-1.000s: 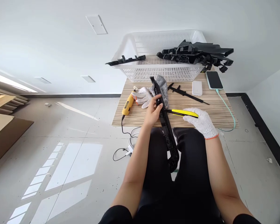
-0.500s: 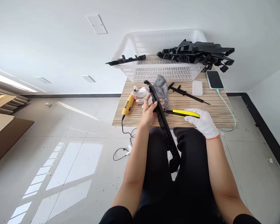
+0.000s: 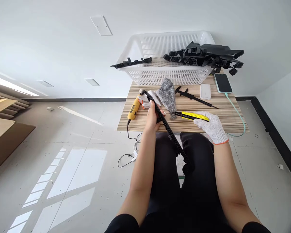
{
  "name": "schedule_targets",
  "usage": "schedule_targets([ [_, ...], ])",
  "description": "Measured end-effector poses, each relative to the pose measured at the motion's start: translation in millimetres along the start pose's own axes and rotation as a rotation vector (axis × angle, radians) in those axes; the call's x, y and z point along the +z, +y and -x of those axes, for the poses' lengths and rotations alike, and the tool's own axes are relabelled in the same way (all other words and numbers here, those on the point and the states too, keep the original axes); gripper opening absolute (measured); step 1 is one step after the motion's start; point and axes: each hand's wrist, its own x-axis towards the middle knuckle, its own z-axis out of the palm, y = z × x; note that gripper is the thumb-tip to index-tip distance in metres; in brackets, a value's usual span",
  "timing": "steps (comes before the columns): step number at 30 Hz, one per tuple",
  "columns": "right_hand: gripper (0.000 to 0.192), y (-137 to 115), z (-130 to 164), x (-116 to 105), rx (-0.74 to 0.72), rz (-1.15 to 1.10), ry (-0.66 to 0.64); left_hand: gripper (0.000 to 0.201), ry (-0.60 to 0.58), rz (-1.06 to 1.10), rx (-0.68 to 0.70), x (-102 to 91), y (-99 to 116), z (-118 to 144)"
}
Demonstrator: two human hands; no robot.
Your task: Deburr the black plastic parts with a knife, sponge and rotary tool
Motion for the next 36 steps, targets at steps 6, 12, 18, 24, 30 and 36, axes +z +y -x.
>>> schedule_targets([
  [6,0.043,-1.1,0.2,2.1,0.048,-0.056,0.023,0.038,-0.134,-0.124,0.088,-1.9,-3.6,4.0],
  [12,0.041,-1.9,0.4,3.8,0.050,-0.073,0.034,0.030,-0.219,-0.207,0.046,0.0,-3.2,10.8],
  [18,0.042,-2.2,-1.3,5.0,0.050,-0.083,0.047,0.027,-0.154,-0.217,0.072,0.7,-8.2,8.9],
  [24,0.041,-7.1,-1.9,15.0,-0.055,0.004,-0.058,0.040,-0.226,-0.193,0.053,-1.6,-12.8,6.0],
  [30,0.043,-4.7,-4.0,20.0,-0.032,-0.071,0.035,0.044,-0.239,-0.175,0.055,-3.7,-17.2,4.6],
  [36,0.040,-5.6,-3.2,18.6,0.000,-0.082,0.110,0.038,-0.239,-0.219,0.059,-5.2,-16.7,3.7],
])
